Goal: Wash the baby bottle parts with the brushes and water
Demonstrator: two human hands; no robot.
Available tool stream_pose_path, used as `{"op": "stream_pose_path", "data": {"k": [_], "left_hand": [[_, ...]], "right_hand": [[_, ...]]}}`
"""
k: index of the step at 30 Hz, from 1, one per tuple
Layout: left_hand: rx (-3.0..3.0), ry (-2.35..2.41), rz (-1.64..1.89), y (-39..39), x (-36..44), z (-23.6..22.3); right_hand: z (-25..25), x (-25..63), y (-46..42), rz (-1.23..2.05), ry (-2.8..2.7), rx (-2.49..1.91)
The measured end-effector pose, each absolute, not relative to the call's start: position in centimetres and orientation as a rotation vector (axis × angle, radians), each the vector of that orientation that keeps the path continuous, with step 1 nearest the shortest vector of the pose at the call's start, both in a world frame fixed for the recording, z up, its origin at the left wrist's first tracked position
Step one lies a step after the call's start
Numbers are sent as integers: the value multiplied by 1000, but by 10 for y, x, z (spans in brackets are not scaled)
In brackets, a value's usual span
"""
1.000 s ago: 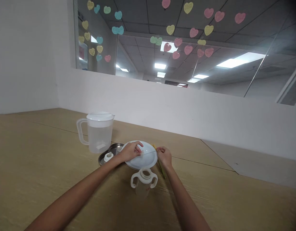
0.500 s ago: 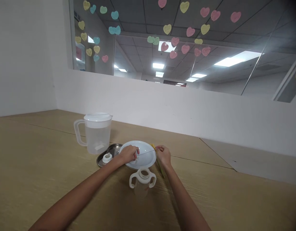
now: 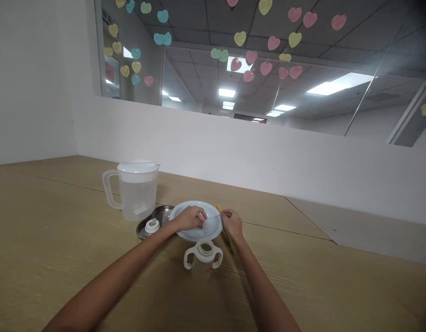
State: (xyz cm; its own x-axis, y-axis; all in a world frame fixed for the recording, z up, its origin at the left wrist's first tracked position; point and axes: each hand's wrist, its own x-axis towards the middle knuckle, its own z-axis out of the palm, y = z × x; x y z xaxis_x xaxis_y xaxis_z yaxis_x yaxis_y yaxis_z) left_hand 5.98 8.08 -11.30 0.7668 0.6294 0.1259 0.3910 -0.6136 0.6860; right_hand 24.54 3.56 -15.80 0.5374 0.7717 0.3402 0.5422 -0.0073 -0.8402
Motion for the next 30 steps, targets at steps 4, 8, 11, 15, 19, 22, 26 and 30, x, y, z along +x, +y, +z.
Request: {"op": "stream_pose_path", "data": {"k": [4,8,11,15,19,22,26,30], "left_hand": [[2201,684,522,79,57,-101],[2141,647,556,73,50,-88],[2100,629,588,66,44,-77],[2008,571,668,54,37,-58],[1927,514,748,39,35,-40],[1888,484,800,27,32,-28],[1893,455,844,10,27,-15],[1925,444,823,-6,24,-7]], "right_hand": [[-157,244,34,263,-1165,-1734],[-154,242,32,265,-1213,-1775],[-151,241,30,265,-1235,-1797],[-148,240,28,278,-1254,-1803],[-145,242,26,299,-1241,-1794],[-136,246,22,294,-1208,-1777],[-109,246,12,275,-1196,-1675],[-72,237,-6,279,-1241,-1509]]}}
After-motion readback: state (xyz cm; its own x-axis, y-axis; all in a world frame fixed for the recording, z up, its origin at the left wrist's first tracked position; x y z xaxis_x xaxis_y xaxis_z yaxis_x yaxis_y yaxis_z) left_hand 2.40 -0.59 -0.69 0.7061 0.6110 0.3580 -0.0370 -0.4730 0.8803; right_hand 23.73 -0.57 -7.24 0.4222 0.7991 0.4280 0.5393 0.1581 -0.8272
